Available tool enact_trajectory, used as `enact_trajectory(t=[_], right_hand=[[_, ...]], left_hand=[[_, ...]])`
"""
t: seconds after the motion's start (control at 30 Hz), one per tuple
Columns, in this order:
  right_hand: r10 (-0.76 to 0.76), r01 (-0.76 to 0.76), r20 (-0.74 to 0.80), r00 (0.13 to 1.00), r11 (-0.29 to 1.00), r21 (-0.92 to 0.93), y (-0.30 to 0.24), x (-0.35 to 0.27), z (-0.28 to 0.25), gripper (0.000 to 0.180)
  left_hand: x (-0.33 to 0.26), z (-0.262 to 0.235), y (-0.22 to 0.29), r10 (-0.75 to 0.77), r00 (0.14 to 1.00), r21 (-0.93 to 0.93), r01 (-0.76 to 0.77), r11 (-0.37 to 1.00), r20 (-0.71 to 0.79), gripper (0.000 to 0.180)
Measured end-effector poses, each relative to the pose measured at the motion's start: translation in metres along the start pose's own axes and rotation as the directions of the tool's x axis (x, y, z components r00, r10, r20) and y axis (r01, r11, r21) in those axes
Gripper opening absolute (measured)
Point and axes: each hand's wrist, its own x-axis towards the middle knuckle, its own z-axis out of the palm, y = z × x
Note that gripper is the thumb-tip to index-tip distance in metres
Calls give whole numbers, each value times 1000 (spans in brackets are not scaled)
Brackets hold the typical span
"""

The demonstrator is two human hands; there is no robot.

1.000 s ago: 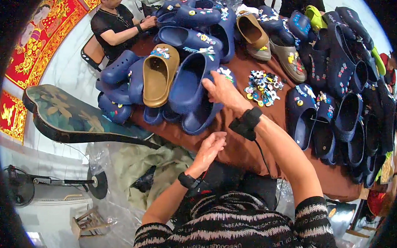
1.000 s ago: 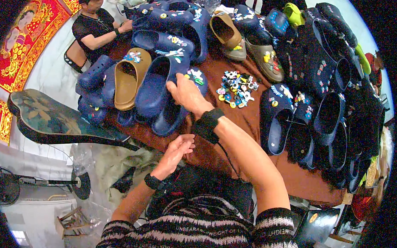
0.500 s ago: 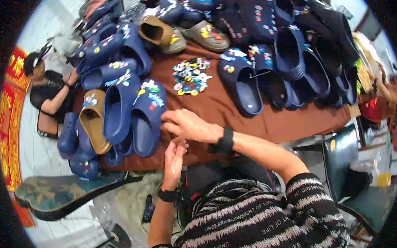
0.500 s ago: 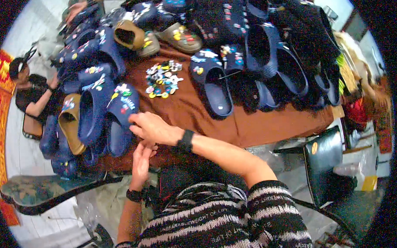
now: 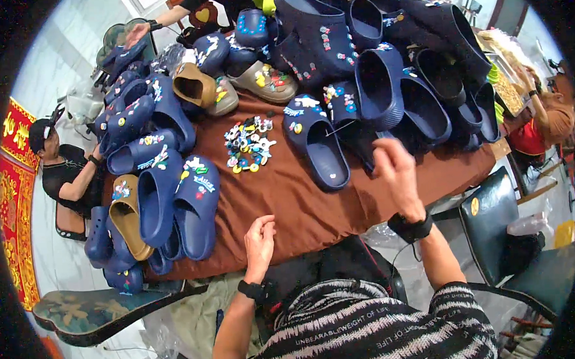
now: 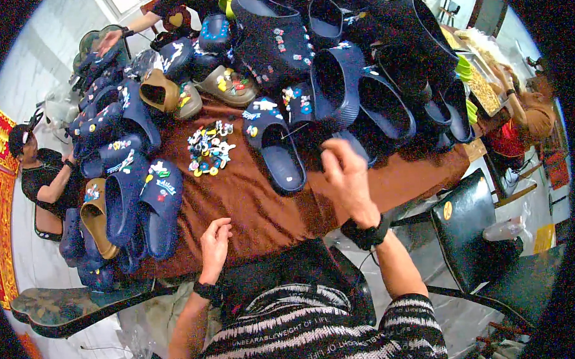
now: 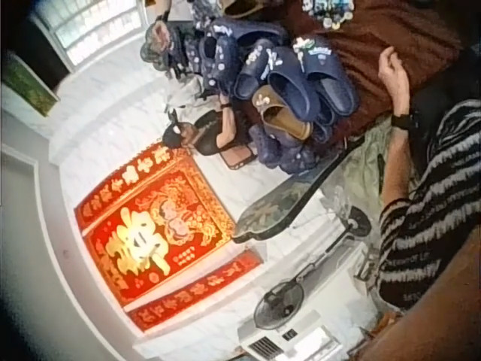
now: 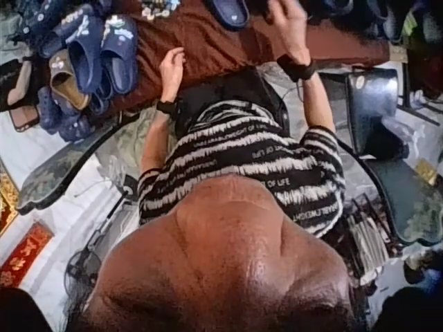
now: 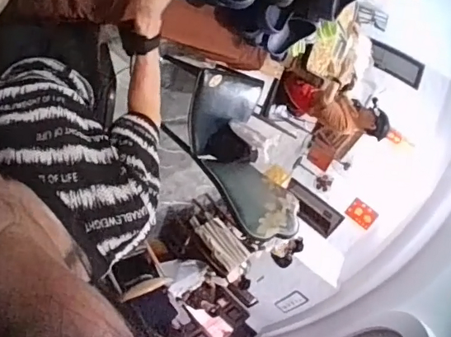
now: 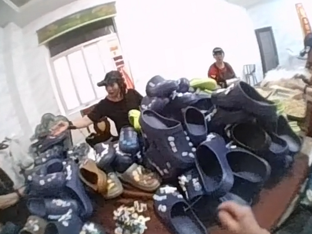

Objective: The recorder is applying various decorative charms to the holes on the top of blue clogs at a manufacturing station.

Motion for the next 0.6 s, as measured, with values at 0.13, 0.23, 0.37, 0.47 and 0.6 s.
enact_trajectory(t=[0.13, 0.23, 0.37, 0.47, 0.6], right_hand=[[-184, 88, -217, 959, 918, -388, 0, 58, -37, 66], [-235, 49, -227, 945, 788, -614, 0, 98, -45, 85], [194, -196, -37, 980, 943, -269, -1, 137, -50, 98], [113, -125, -64, 992, 964, -236, 19, 151, -58, 92], [213, -215, 45, 976, 974, 67, -8, 135, -95, 74]], left_hand=[[4, 16, -5, 352, 921, 239, -308, 921, -168, 16], [4, 19, -7, 333, 925, 210, -294, 932, -182, 16], [4, 20, -10, 394, 901, 239, -349, 906, -179, 15], [2, 21, -9, 383, 905, 232, -339, 912, -186, 15], [3, 19, -11, 434, 885, 256, -386, 886, -168, 15]])
